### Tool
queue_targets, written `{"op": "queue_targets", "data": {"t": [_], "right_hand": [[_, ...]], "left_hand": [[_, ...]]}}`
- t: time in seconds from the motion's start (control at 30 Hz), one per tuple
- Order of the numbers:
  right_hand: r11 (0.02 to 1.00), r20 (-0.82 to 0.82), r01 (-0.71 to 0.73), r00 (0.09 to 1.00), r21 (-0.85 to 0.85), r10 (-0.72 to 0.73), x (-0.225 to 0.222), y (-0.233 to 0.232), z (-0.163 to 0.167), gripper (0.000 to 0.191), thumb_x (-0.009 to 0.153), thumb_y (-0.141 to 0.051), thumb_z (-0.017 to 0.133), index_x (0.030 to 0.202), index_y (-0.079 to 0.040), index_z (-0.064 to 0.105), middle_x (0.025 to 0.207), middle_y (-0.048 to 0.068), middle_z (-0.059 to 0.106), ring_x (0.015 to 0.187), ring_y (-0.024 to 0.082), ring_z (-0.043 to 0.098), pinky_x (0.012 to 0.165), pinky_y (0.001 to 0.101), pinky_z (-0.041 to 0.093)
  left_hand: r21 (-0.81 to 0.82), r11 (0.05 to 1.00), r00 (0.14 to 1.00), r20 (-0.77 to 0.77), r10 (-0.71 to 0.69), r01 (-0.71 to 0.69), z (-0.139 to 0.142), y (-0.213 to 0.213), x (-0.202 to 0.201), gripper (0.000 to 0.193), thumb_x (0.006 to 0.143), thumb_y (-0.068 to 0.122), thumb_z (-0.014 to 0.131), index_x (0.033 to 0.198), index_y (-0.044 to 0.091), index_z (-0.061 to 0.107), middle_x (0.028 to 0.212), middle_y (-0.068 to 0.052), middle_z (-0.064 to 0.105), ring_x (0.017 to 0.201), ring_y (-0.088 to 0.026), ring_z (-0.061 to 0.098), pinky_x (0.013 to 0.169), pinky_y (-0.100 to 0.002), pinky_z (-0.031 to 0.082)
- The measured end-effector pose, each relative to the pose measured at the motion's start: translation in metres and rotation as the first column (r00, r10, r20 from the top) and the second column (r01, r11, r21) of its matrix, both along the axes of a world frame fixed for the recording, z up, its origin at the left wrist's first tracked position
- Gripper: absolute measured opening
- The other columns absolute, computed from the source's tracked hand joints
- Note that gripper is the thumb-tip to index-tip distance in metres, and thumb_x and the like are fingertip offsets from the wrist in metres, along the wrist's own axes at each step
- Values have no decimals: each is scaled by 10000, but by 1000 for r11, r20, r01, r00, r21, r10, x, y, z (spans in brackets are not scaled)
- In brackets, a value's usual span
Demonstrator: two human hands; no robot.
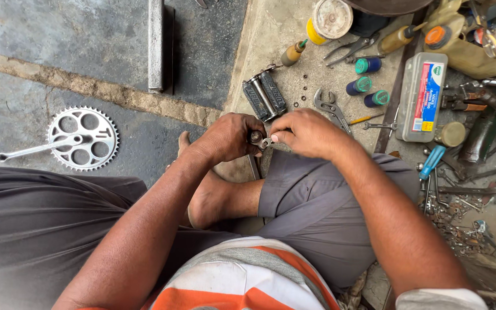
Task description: The person sits on the floor and uses a screwdriver and wrench to disassemble and reassemble a small mechanical component. They remove a screw, separate parts, and then reattach them, tightening the screw back into place.
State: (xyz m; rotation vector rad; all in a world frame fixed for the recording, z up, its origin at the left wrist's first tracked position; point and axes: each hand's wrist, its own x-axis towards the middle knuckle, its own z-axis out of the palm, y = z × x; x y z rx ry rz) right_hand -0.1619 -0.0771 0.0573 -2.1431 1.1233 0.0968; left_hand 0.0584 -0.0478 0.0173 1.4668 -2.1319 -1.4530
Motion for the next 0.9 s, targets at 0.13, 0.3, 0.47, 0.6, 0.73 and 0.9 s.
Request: {"op": "queue_targets", "data": {"t": [0.13, 0.3, 0.47, 0.6, 0.73, 0.9], "right_hand": [[977, -63, -73, 994, 200, 87, 7, -23, 3, 248, 879, -317, 696, 1047, -155, 781, 944, 112, 780, 917, 305, 741, 845, 426, 554], [994, -55, -14, 998, 106, 20, 7, -18, 0, 236, 888, -316, 697, 1001, -131, 791, 919, 108, 772, 896, 317, 717, 798, 441, 535], [875, -144, 308, 951, 374, -273, 1, 11, -8, 240, 987, -292, 607, 985, -98, 748, 721, 120, 716, 672, 207, 680, 678, 363, 552], [895, 16, 304, 945, 327, -327, -6, 23, -13, 220, 981, -239, 621, 935, -68, 750, 753, 55, 748, 662, 114, 666, 639, 302, 534], [586, 313, 503, 526, 635, -791, -14, 18, -22, 149, 1064, -130, 616, 1029, -6, 690, 846, 80, 676, 649, 112, 531, 574, 267, 439], [469, 405, 482, 237, 740, -883, 1, 24, -44, 168, 981, -13, 619, 1130, -42, 549, 892, 100, 711, 706, 131, 656, 618, 267, 548]], "left_hand": [[-3, 1000, 1000, 14, -10, 10, -1, -3, -2, 456, 654, 300, 930, 1063, 213, 748, 957, 0, 757, 933, -220, 730, 829, -373, 569], [-169, 980, 991, -104, 90, -106, -5, 6, 3, 335, 717, 228, 900, 1009, 159, 750, 1001, -28, 741, 912, -253, 728, 790, -386, 581], [-106, 982, 981, -128, 144, -158, -12, 10, -3, 377, 756, 215, 863, 1099, 152, 720, 996, -52, 746, 895, -251, 745, 768, -374, 595], [-160, 978, 984, -143, 110, -133, -19, 8, -3, 399, 735, 192, 868, 1108, 150, 733, 988, -72, 754, 901, -276, 738, 766, -385, 592], [-195, 969, 972, -209, 111, -152, -25, 10, -1, 359, 744, 212, 876, 1067, 134, 740, 1020, -74, 754, 903, -279, 733, 776, -387, 590], [-172, 975, 970, -221, 100, -139, -27, 11, -1, 378, 734, 191, 849, 1093, 139, 741, 1031, -62, 762, 910, -263, 743, 806, -382, 600]]}}
